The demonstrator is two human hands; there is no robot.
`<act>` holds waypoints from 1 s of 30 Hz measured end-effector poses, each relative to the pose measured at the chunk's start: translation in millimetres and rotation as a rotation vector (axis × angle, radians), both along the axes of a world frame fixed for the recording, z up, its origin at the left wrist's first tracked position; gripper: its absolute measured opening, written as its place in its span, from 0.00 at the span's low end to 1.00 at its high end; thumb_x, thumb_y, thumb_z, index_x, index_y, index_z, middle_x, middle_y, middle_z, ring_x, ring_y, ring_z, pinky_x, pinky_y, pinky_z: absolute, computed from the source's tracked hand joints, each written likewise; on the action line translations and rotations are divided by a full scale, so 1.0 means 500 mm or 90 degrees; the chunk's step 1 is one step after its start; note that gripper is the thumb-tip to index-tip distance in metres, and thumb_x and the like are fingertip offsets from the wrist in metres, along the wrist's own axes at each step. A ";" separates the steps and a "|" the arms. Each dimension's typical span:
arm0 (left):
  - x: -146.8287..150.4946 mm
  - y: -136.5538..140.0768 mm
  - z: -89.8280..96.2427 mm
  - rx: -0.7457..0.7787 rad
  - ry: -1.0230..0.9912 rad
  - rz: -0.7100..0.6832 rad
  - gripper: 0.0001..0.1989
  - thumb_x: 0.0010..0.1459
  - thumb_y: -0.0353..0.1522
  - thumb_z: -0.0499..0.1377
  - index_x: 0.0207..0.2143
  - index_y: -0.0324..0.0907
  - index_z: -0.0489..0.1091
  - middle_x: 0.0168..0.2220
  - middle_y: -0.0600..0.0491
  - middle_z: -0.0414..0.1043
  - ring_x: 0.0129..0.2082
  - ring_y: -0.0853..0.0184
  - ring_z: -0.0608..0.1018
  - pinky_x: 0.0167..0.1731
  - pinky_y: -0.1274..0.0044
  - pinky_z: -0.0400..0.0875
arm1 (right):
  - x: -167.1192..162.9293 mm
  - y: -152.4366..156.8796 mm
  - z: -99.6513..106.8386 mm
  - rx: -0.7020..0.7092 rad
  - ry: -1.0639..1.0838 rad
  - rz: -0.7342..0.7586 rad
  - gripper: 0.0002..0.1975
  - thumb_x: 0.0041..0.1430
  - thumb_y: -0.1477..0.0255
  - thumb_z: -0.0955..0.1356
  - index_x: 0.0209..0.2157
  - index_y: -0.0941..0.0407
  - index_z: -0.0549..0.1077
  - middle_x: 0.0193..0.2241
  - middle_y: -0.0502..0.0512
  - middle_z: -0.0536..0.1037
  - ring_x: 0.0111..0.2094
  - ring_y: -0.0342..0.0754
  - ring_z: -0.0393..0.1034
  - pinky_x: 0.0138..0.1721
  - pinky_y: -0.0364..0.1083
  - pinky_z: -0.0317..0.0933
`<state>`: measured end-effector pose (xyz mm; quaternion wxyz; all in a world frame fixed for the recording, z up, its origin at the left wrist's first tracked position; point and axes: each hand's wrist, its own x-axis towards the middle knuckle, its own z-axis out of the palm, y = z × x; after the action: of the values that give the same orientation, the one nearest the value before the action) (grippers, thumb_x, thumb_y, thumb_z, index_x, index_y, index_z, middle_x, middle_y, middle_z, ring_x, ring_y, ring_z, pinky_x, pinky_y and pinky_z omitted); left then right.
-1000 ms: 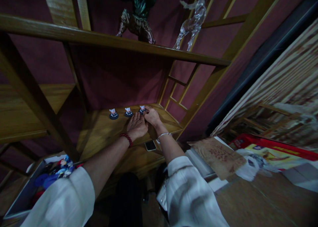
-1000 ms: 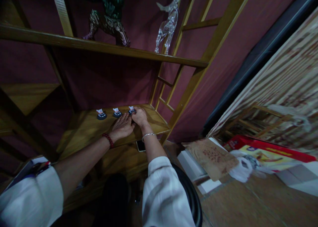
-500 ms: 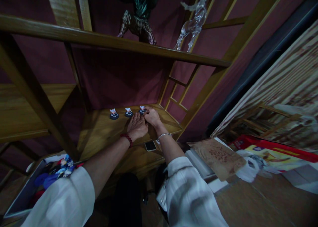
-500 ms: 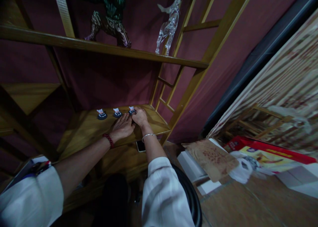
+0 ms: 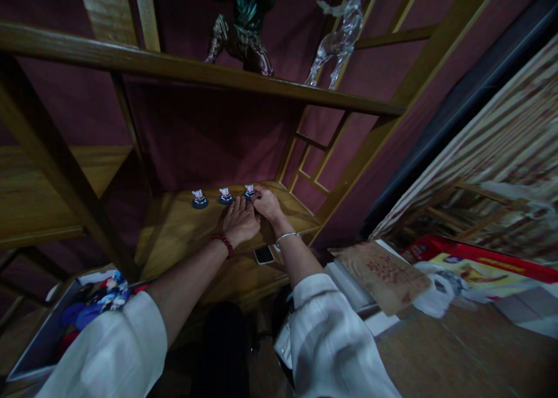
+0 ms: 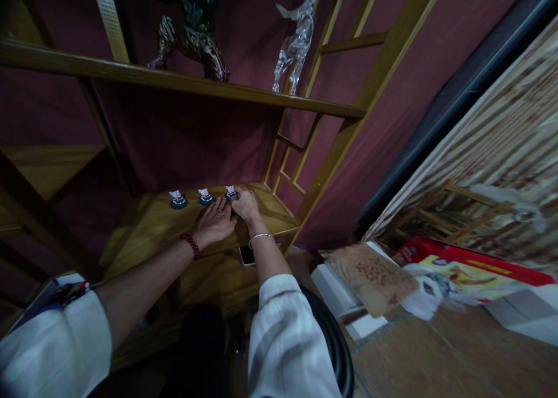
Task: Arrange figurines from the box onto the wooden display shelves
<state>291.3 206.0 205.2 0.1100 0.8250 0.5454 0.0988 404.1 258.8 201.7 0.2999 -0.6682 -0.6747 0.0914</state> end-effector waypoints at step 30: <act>0.000 0.001 -0.004 0.015 -0.008 0.004 0.30 0.57 0.38 0.41 0.59 0.31 0.49 0.64 0.41 0.43 0.64 0.59 0.46 0.60 0.67 0.41 | -0.001 -0.004 0.004 0.026 -0.038 -0.006 0.16 0.52 0.76 0.62 0.42 0.52 0.72 0.34 0.50 0.78 0.37 0.45 0.70 0.41 0.41 0.61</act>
<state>291.4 206.6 202.9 0.1032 0.8240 0.5461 0.1106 403.4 256.6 203.6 0.2931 -0.6677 -0.6820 0.0563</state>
